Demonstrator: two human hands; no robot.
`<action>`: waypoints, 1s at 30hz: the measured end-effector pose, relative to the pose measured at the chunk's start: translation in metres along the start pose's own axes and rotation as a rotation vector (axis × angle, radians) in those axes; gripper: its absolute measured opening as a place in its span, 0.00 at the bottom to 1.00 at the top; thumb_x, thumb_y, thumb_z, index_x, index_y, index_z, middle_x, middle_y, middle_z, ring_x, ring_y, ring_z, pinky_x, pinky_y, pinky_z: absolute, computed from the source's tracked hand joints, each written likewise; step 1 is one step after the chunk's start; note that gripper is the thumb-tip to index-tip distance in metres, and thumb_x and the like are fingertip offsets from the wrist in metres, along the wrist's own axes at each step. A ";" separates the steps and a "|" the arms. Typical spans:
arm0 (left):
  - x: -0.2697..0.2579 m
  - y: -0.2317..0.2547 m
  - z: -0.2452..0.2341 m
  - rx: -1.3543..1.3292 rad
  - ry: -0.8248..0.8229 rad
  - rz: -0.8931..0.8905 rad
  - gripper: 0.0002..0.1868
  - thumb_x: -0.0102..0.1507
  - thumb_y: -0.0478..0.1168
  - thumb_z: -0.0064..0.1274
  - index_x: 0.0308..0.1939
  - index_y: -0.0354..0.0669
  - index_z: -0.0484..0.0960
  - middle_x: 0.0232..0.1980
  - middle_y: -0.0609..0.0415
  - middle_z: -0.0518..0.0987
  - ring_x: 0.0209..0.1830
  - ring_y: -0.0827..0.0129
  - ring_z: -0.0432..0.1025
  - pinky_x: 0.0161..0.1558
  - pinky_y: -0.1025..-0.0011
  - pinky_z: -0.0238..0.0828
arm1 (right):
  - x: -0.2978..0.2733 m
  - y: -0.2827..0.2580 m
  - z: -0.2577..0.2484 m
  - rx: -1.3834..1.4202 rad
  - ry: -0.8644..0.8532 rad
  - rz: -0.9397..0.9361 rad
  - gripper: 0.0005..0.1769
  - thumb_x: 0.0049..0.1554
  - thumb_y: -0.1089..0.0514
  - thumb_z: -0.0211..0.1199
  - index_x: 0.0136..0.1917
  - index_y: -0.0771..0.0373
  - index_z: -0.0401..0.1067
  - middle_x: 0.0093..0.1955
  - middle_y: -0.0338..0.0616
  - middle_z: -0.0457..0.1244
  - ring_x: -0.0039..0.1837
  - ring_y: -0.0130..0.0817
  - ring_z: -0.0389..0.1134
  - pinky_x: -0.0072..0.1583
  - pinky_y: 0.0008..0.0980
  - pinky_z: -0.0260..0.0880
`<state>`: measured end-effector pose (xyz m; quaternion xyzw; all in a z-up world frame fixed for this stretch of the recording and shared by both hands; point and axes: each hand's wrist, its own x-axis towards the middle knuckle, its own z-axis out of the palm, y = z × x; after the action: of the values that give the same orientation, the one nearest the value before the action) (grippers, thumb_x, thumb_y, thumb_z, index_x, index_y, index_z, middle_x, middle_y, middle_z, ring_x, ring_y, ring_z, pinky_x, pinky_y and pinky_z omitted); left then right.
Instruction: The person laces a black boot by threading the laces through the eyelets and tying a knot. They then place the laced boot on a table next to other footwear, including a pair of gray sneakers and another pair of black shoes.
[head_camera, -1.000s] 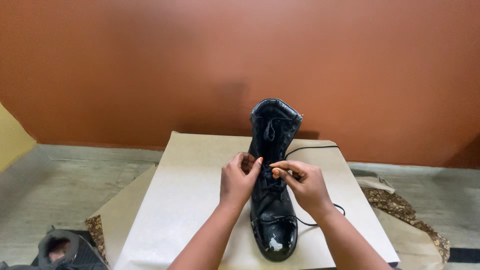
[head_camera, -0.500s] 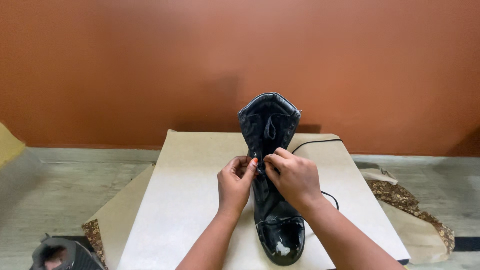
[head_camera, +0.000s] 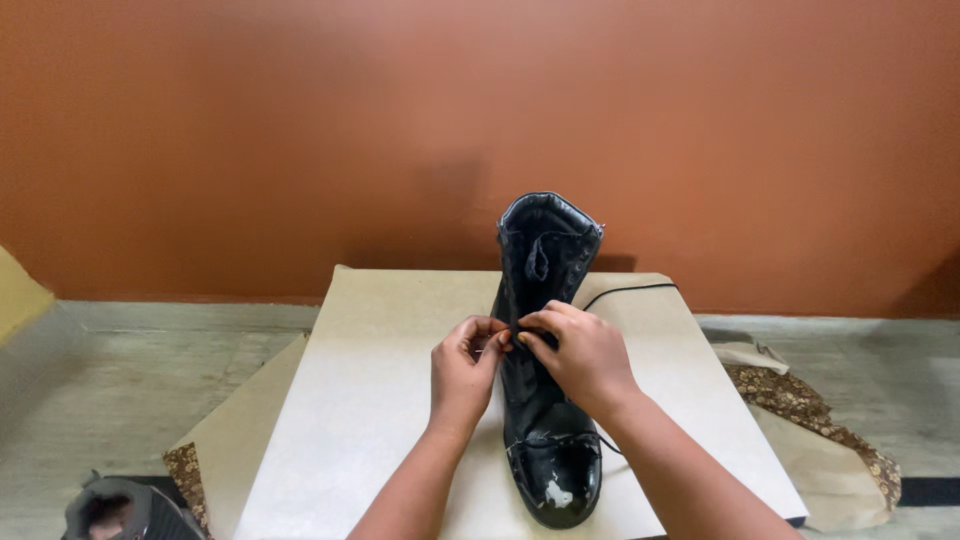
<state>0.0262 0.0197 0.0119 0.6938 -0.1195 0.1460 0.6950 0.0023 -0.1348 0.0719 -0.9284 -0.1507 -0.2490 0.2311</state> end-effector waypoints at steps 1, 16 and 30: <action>0.002 -0.001 -0.003 0.055 0.012 0.007 0.07 0.64 0.35 0.55 0.41 0.34 0.83 0.36 0.52 0.86 0.35 0.73 0.81 0.40 0.74 0.78 | 0.000 0.005 -0.005 0.074 -0.038 0.044 0.12 0.50 0.55 0.71 0.50 0.53 0.80 0.43 0.40 0.69 0.45 0.39 0.71 0.46 0.37 0.71; -0.015 -0.044 -0.374 0.764 0.716 -0.290 0.06 0.74 0.46 0.54 0.51 0.54 0.83 0.47 0.59 0.85 0.44 0.69 0.78 0.46 0.61 0.71 | -0.048 0.102 -0.119 1.073 -0.348 0.477 0.18 0.56 0.57 0.66 0.57 0.69 0.76 0.43 0.42 0.67 0.49 0.32 0.69 0.54 0.33 0.69; -0.009 -0.007 -0.046 0.697 -0.073 0.314 0.18 0.67 0.47 0.48 0.57 0.43 0.77 0.56 0.45 0.77 0.62 0.51 0.66 0.63 0.56 0.61 | -0.045 0.030 -0.091 0.885 -0.371 0.205 0.16 0.58 0.54 0.65 0.55 0.68 0.78 0.42 0.40 0.68 0.47 0.27 0.66 0.52 0.31 0.69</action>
<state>0.0182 0.0657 0.0019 0.8664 -0.1923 0.2578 0.3819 -0.0589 -0.2136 0.1071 -0.7799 -0.1883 0.0325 0.5961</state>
